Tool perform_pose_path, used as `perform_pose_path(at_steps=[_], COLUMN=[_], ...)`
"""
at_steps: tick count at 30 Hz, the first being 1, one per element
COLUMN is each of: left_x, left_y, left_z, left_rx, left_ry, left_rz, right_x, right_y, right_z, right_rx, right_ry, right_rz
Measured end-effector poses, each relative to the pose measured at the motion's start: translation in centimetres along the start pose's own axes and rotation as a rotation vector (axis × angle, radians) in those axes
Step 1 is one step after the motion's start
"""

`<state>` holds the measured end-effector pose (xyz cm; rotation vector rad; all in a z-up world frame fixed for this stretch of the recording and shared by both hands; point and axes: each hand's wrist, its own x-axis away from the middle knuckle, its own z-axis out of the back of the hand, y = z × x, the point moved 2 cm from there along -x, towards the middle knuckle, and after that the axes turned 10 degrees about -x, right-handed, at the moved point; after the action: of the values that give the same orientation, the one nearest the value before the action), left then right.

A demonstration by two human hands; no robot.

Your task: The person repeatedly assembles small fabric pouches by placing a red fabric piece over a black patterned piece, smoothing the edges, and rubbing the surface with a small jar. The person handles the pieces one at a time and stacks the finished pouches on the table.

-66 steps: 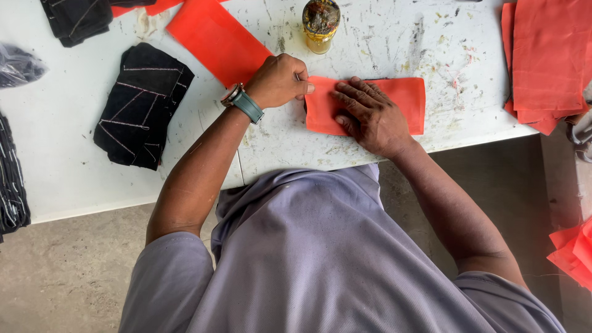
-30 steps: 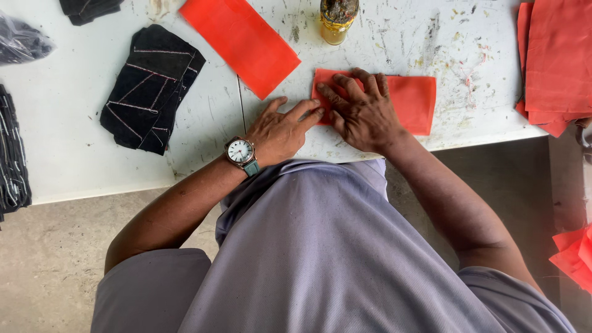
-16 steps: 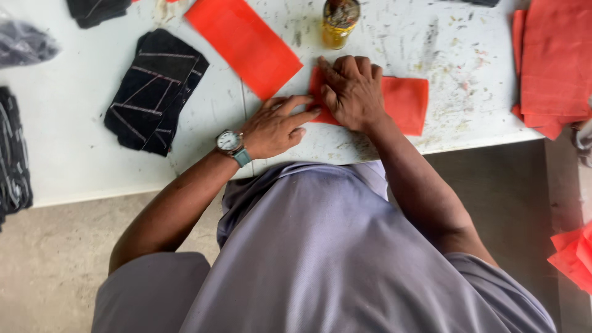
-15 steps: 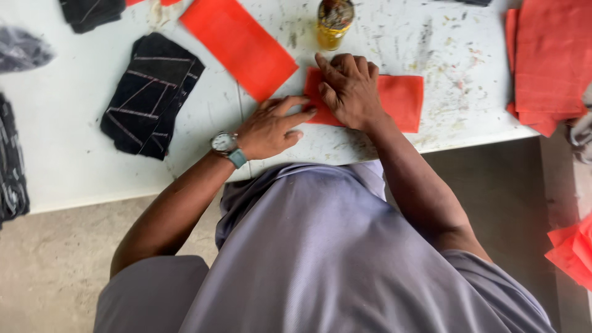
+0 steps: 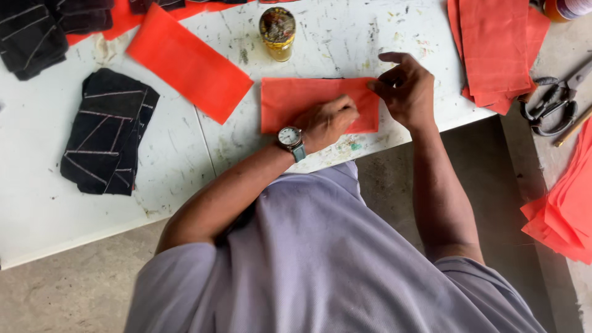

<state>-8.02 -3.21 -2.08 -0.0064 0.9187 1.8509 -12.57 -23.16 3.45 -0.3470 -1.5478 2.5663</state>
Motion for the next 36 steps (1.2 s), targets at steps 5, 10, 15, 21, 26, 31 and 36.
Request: perform_pose_path(at_steps=[5, 10, 15, 21, 26, 31, 36], left_x=[0.4, 0.1, -0.6, -0.7, 0.0, 0.7, 1.2], left_y=[-0.7, 0.4, 1.4, 1.2, -0.8, -1.0, -0.5], left_z=[-0.8, 0.3, 0.8, 0.5, -0.2, -0.8, 0.0], left_rx=[-0.035, -0.099, -0.31, -0.252, 0.031, -0.268, -0.501], left_ry=[-0.085, -0.123, -0.025, -0.131, 0.166, 0.092, 0.037], left_rz=[0.036, 0.042, -0.036, 0.046, 0.164, 0.197, 0.189], right_x=[0.1, -0.1, -0.2, 1.5, 5.9, 6.0, 5.3], right_y=[1.0, 1.6, 2.6, 0.3, -1.5, -1.3, -1.5], right_z=[-0.2, -0.6, -0.3, 0.7, -3.0, -5.7, -5.3], right_rx=[0.036, 0.072, 0.36, 0.261, 0.085, 0.482, 0.574], right_ry=[0.033, 0.024, 0.071, 0.245, 0.092, -0.061, -0.092], right_rz=[-0.014, 0.021, 0.241, 0.201, 0.224, 0.351, 0.275])
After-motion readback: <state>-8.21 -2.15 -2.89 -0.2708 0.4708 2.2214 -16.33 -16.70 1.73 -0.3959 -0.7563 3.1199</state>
